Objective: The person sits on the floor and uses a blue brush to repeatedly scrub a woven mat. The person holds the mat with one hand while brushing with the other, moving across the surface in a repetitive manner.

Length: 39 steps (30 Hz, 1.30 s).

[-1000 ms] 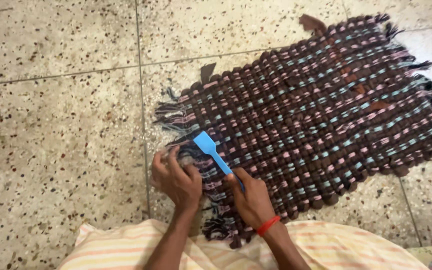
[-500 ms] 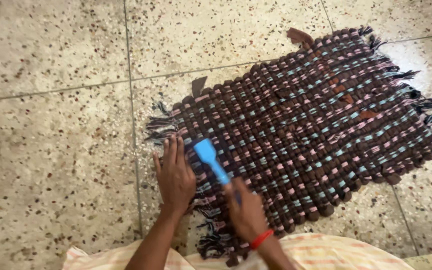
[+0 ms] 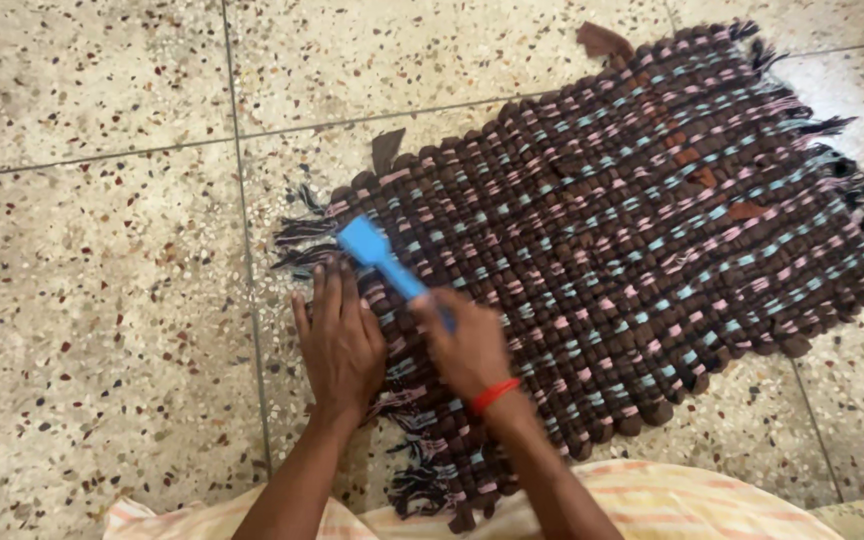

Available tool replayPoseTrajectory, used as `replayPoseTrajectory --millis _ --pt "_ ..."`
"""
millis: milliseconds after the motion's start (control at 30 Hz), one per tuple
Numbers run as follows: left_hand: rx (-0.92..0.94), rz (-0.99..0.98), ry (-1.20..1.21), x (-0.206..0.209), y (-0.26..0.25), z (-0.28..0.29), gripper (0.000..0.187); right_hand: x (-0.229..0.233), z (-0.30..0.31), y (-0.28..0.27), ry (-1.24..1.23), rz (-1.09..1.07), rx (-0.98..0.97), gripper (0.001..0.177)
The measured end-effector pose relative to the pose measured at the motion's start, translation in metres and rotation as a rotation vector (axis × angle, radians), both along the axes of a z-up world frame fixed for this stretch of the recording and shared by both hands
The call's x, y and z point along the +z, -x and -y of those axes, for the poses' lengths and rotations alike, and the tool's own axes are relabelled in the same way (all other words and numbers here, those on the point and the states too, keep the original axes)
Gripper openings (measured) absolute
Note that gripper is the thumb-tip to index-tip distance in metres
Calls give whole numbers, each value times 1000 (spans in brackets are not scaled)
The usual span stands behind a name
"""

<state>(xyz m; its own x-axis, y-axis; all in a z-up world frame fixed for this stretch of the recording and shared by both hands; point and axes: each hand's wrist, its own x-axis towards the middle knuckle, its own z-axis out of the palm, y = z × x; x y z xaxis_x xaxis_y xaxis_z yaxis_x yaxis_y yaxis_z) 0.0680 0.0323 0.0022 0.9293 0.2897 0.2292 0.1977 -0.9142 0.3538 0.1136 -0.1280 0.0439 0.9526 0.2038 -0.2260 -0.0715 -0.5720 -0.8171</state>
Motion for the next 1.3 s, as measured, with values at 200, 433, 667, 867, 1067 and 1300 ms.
replayPoseTrajectory --millis 200,433,667,867,1067,1300 --pt "-8 59 26 0 2 0 53 14 19 -16 19 252 -336 33" --pt "-15 31 -9 2 1 0 51 13 -16 7 -154 134 74 32" --pt "-21 45 -10 -3 -2 0 51 6 11 -20 -37 201 -302 30" --pt "-28 60 -24 -2 0 0 50 15 -10 -4 -302 91 17 33" --pt "-19 79 10 -1 0 0 37 -1 -11 -7 -186 -98 13 33" --pt "-8 62 14 -3 -2 1 27 -6 39 -40 -163 142 -442 40"
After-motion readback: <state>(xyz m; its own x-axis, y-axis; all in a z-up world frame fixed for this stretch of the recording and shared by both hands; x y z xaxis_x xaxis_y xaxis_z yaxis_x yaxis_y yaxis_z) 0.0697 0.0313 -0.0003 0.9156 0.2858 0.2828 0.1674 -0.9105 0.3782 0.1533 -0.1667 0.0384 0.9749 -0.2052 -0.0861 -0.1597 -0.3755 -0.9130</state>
